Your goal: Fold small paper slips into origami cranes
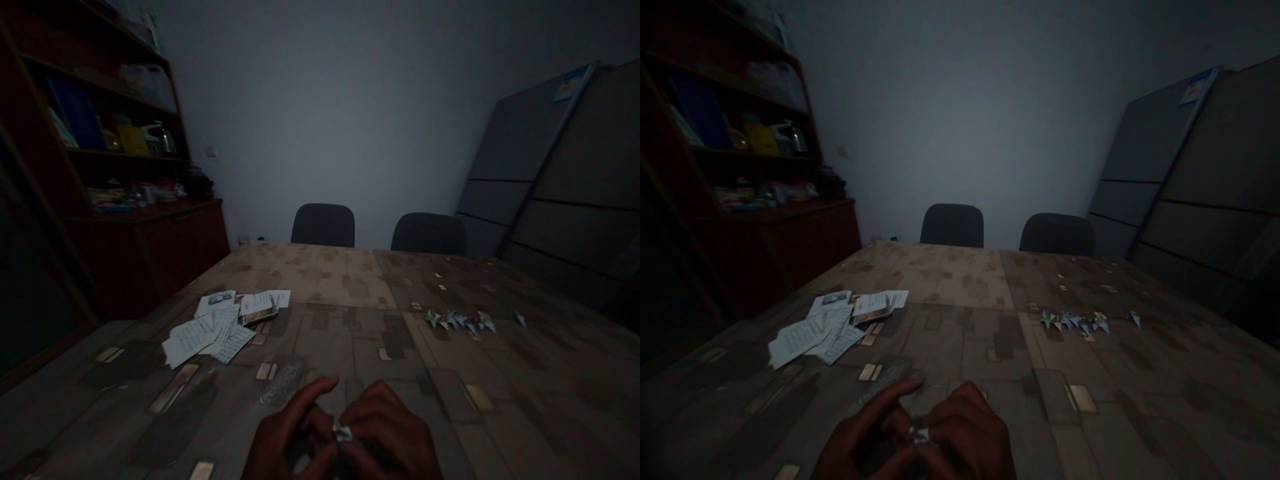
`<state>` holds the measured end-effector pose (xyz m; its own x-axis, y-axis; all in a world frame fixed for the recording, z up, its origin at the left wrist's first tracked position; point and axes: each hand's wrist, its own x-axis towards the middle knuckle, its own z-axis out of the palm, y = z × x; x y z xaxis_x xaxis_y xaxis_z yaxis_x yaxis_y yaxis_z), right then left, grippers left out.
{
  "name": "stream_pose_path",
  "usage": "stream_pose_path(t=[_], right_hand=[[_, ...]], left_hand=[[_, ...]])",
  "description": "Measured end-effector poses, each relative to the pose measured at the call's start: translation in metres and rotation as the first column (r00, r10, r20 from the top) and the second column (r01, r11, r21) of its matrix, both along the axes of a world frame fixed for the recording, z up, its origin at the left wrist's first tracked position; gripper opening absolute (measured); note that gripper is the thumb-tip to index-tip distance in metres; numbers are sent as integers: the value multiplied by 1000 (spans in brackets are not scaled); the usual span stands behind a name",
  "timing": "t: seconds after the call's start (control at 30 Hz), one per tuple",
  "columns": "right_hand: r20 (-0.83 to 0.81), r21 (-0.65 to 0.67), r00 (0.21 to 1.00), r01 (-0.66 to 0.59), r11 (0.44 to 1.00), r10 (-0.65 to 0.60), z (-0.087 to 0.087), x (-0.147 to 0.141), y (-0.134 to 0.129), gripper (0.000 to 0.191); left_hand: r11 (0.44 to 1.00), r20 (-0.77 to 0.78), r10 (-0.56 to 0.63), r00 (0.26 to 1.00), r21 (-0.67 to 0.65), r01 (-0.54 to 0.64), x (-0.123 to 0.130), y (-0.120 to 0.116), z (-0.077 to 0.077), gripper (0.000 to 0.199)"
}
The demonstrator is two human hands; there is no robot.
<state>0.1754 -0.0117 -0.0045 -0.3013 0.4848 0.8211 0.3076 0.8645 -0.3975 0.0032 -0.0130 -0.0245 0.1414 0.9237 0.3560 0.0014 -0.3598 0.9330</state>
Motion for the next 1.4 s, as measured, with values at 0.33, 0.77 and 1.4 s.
stream_pose_path(t=[0.33,0.77,1.4], right_hand=[[103,-88,985,145,986,-135,-6,7,-4,19],[-47,-475,976,164,864,-211,-36,-3,-8,14],[-68,-588,952,203,783,-298,-38,-10,-8,13]], left_hand=[[953,-143,237,961,224,-202,-8,7,6,44],[777,-437,311,844,629,39,-20,13,-1,33],[908,-482,142,865,412,80,-12,13,2,24]])
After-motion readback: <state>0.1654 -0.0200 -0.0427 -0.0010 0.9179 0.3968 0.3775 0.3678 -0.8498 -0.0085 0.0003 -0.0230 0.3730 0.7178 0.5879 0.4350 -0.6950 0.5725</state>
